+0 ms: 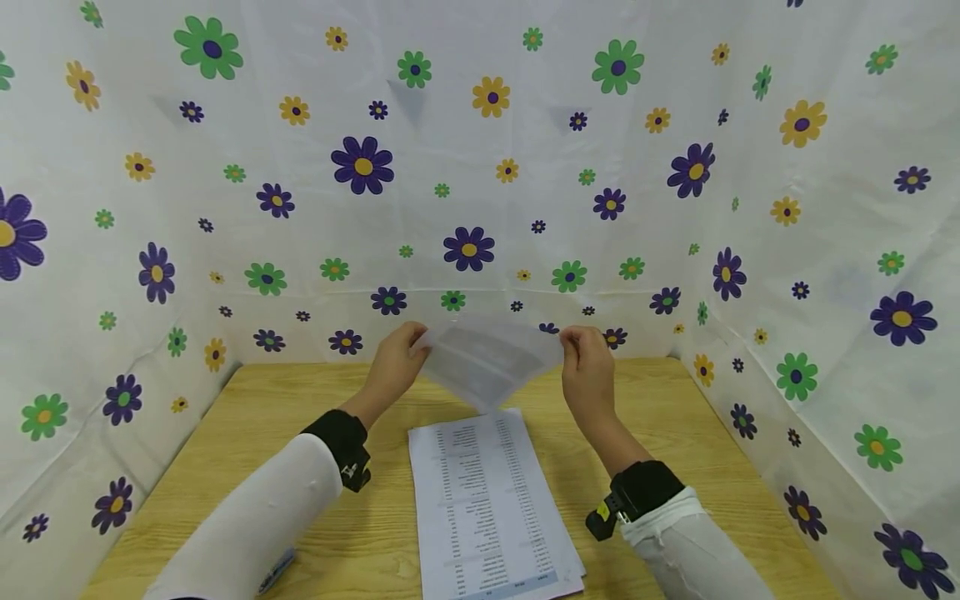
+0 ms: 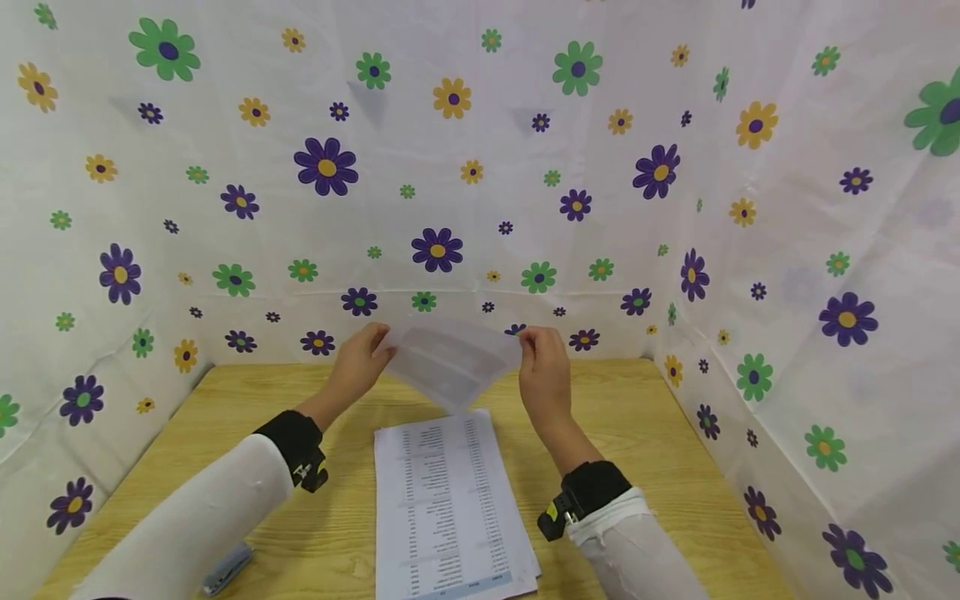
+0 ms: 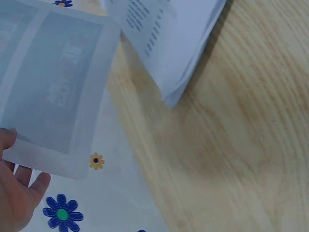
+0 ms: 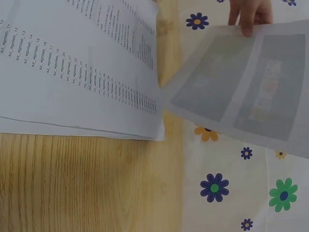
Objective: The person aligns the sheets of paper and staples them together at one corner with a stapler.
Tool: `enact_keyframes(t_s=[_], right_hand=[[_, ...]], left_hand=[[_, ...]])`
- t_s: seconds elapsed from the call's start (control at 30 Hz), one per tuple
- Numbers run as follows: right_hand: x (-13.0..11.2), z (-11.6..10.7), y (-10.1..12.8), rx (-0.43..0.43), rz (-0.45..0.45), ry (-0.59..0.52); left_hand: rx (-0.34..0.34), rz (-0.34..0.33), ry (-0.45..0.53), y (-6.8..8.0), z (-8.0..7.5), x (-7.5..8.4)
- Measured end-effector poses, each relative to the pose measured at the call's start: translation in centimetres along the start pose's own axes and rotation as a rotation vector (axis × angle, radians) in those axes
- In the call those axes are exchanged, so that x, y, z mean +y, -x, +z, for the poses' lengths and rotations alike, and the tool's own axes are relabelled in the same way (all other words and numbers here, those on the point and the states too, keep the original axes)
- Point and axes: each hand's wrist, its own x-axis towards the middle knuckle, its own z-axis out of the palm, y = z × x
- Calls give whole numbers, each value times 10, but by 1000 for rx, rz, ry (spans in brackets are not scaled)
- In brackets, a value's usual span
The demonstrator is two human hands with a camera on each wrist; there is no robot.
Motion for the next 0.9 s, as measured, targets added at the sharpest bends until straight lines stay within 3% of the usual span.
enact_keyframes(t_s=[0.23, 0.5, 0.73, 0.9], right_hand=[[-3, -1, -1, 13, -13, -6], [-3, -3, -3, 35, -20, -57], [-3, -4, -2, 16, 175, -247], [-2, -2, 0, -34, 321, -343]], left_hand=[[-58, 69, -5, -5, -2, 16], [-26, 84, -4, -2, -7, 24], [31, 21, 77, -2, -10, 32], [20, -15, 193, 0, -12, 38]])
